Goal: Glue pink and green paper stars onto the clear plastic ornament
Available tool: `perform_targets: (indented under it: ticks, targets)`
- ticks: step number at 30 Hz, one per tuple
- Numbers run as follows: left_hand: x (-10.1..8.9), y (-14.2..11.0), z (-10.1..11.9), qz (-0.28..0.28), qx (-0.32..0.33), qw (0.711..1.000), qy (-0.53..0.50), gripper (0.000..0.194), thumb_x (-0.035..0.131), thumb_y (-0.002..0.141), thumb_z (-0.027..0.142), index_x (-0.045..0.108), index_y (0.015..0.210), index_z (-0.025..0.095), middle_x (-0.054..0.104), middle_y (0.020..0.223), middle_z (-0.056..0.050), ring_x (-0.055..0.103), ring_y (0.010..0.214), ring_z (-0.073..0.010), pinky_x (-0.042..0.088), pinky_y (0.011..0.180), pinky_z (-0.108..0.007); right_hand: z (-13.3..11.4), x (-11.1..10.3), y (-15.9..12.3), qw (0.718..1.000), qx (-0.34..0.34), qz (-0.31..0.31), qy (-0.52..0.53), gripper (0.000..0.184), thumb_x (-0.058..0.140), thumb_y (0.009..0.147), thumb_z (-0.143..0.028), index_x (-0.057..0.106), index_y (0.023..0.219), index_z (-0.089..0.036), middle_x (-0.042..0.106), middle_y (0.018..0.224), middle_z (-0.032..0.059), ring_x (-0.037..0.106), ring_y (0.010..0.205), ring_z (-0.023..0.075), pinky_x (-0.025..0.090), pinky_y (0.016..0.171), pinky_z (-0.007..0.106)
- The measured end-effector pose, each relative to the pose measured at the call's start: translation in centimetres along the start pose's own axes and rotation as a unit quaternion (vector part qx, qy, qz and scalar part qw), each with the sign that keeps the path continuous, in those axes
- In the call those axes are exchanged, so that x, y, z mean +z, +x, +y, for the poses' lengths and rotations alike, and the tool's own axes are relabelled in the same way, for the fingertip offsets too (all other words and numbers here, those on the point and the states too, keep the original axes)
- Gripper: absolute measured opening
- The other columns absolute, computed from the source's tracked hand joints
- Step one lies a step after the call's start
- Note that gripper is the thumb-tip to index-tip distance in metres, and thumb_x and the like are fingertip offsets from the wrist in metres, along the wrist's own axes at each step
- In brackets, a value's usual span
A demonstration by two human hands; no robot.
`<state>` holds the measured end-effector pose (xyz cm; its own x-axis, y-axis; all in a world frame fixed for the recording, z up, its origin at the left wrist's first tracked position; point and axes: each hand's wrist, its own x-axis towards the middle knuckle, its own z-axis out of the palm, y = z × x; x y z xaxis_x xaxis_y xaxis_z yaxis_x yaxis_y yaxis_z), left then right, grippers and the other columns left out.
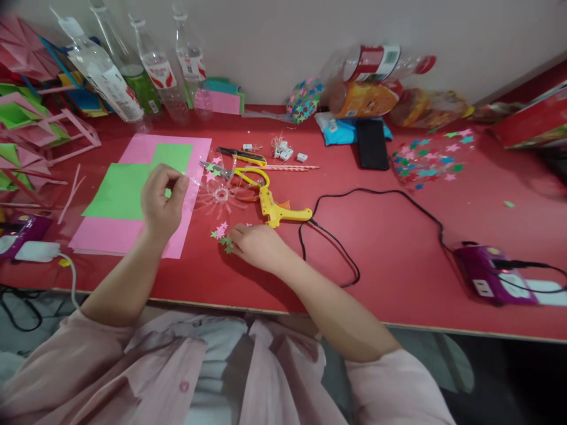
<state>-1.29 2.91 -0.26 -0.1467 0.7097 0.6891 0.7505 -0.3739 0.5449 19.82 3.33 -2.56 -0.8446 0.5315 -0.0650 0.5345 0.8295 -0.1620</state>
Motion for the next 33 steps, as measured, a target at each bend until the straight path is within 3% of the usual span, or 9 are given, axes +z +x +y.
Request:
perform_targets:
  ticks: [3, 10, 17, 21, 23, 25, 28, 30, 33]
  targets:
    - [-0.3, -0.7, -0.3, -0.051, -0.022, 0.998, 0.014, 0.027, 0.042, 0.093, 0.033, 0.040, 0.069, 0.022, 0.046, 0.066, 0.001, 0.044, 0.063, -0.0123, 0.036, 0.061, -0.028, -0.6, 0.5, 0.1, 1.000, -0.009, -0.001, -0.023, 0.019, 0.044, 0.093, -0.024, 0.060, 0.091, -0.015, 0.065, 0.080, 0.0061, 0.056, 0.066, 0.0136, 0.019, 0.055, 0.028]
    - [-0.7, -0.6, -0.3, -0.040, -0.060, 0.997, -0.006, 0.048, 0.045, 0.092, 0.043, 0.023, 0.056, 0.020, 0.026, 0.050, 0.004, 0.026, 0.048, -0.0093, 0.024, 0.048, -0.028, -0.6, 1.0, 0.1, 0.998, -0.024, 0.022, -0.057, 0.017, 0.044, 0.092, -0.016, 0.059, 0.084, -0.014, 0.065, 0.074, 0.0056, 0.055, 0.062, 0.0131, 0.017, 0.053, 0.029]
    - [-0.1, -1.3, 0.8, -0.042, -0.046, 0.997, -0.050, 0.024, 0.053, 0.088, 0.030, 0.049, 0.066, 0.020, 0.047, 0.058, 0.004, 0.041, 0.052, -0.0076, 0.035, 0.052, -0.024, -0.3, 1.2, 0.0, 0.996, -0.026, 0.044, -0.071, 0.017, 0.045, 0.090, -0.013, 0.059, 0.081, -0.014, 0.065, 0.072, 0.0055, 0.054, 0.060, 0.0130, 0.018, 0.053, 0.030]
    - [-0.2, -1.7, 1.2, -0.039, -0.049, 0.995, -0.079, 0.007, 0.054, 0.087, 0.026, 0.057, 0.083, 0.021, 0.055, 0.064, 0.004, 0.046, 0.053, -0.0065, 0.038, 0.052, -0.021, -0.3, 0.6, -0.1, 0.990, 0.031, 0.132, 0.044, 0.020, 0.042, 0.091, -0.018, 0.059, 0.080, -0.014, 0.065, 0.073, 0.0061, 0.052, 0.060, 0.0117, 0.025, 0.054, 0.027]
    - [-0.4, -1.9, 1.5, -0.064, -0.021, 0.995, -0.076, 0.009, 0.053, 0.086, 0.024, 0.058, 0.080, 0.020, 0.056, 0.064, 0.004, 0.045, 0.051, -0.0061, 0.037, 0.051, -0.021, -0.3, -0.2, -0.3, 0.958, 0.083, 0.197, 0.192, 0.015, 0.046, 0.088, -0.021, 0.057, 0.079, -0.016, 0.062, 0.071, 0.0024, 0.050, 0.059, 0.0100, 0.030, 0.055, 0.024]
    - [-0.5, -2.0, 2.1, -0.113, 0.022, 0.991, -0.072, 0.012, 0.053, 0.086, 0.023, 0.058, 0.076, 0.020, 0.057, 0.063, 0.004, 0.045, 0.051, -0.0063, 0.036, 0.051, -0.021, -0.5, -1.1, -0.5, 0.894, 0.132, 0.238, 0.357, 0.013, 0.050, 0.085, -0.024, 0.053, 0.073, -0.018, 0.055, 0.063, -0.0030, 0.044, 0.053, 0.0077, 0.032, 0.052, 0.022]
    - [-0.3, -2.4, 3.0, -0.198, 0.074, 0.975, -0.074, 0.013, 0.055, 0.084, 0.025, 0.058, 0.073, 0.020, 0.057, 0.062, 0.002, 0.047, 0.054, -0.0077, 0.037, 0.053, -0.022, -0.9, -2.0, -0.6, 0.802, 0.153, 0.236, 0.526, 0.015, 0.053, 0.082, -0.028, 0.050, 0.070, -0.020, 0.043, 0.053, -0.0082, 0.035, 0.043, 0.0051, 0.029, 0.044, 0.020]
    - [0.0, -2.8, 3.6, -0.224, 0.086, 0.968, -0.078, 0.014, 0.056, 0.083, 0.026, 0.057, 0.071, 0.019, 0.056, 0.061, 0.002, 0.046, 0.054, -0.0085, 0.036, 0.053, -0.023, -1.2, -2.4, -0.7, 0.774, 0.145, 0.224, 0.574, 0.014, 0.054, 0.081, -0.028, 0.050, 0.070, -0.020, 0.041, 0.051, -0.0095, 0.032, 0.040, 0.0043, 0.028, 0.041, 0.019]
    - [0.5, -3.2, 4.1, -0.231, 0.065, 0.966, -0.102, 0.017, 0.054, 0.082, 0.023, 0.053, 0.066, 0.019, 0.052, 0.058, 0.003, 0.043, 0.052, -0.0082, 0.034, 0.052, -0.023, -1.7, -2.5, -0.7, 0.766, 0.131, 0.223, 0.588, 0.013, 0.055, 0.081, -0.028, 0.051, 0.071, -0.020, 0.041, 0.050, -0.0097, 0.033, 0.039, 0.0042, 0.028, 0.039, 0.018]
